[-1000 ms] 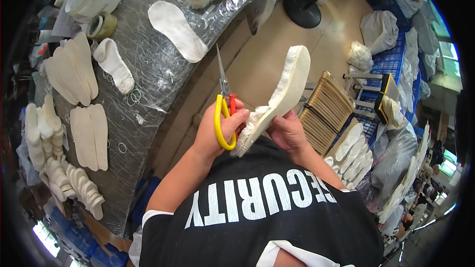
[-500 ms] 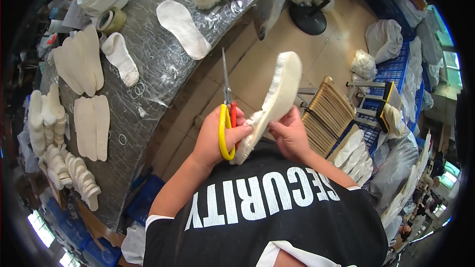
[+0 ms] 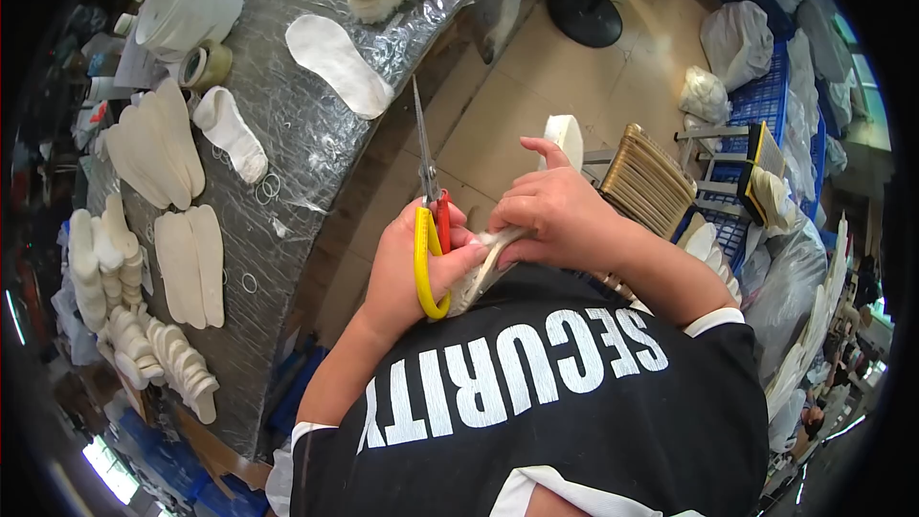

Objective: Trim and organize shoe insoles at a manufacturing station.

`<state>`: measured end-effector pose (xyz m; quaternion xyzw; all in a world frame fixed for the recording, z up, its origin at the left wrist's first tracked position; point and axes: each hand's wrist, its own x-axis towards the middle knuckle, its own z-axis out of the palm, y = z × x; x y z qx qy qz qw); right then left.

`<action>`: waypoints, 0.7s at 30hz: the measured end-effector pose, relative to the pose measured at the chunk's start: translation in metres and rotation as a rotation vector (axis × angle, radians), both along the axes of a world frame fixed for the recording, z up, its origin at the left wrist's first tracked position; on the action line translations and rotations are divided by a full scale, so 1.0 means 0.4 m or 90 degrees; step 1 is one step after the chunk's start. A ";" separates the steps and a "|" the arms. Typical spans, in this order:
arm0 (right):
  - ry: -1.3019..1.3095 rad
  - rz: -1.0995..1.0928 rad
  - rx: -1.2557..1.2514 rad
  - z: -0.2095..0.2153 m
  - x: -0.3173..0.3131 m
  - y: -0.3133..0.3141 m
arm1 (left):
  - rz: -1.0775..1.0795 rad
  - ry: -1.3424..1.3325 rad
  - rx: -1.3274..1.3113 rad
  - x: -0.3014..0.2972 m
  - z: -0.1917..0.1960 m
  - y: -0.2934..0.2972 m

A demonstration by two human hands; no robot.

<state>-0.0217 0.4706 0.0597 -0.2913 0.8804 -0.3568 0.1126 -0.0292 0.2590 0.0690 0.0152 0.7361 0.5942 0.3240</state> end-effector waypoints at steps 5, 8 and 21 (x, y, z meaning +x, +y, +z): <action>0.006 -0.056 0.006 -0.021 0.032 -0.010 | 0.004 -0.103 0.154 -0.004 -0.014 -0.034; -0.023 -0.082 -0.015 -0.028 0.043 -0.014 | -0.065 -0.081 0.081 -0.011 -0.020 -0.046; -0.461 -0.040 -0.189 -0.031 0.032 0.012 | -0.130 -0.179 0.034 -0.010 0.005 -0.021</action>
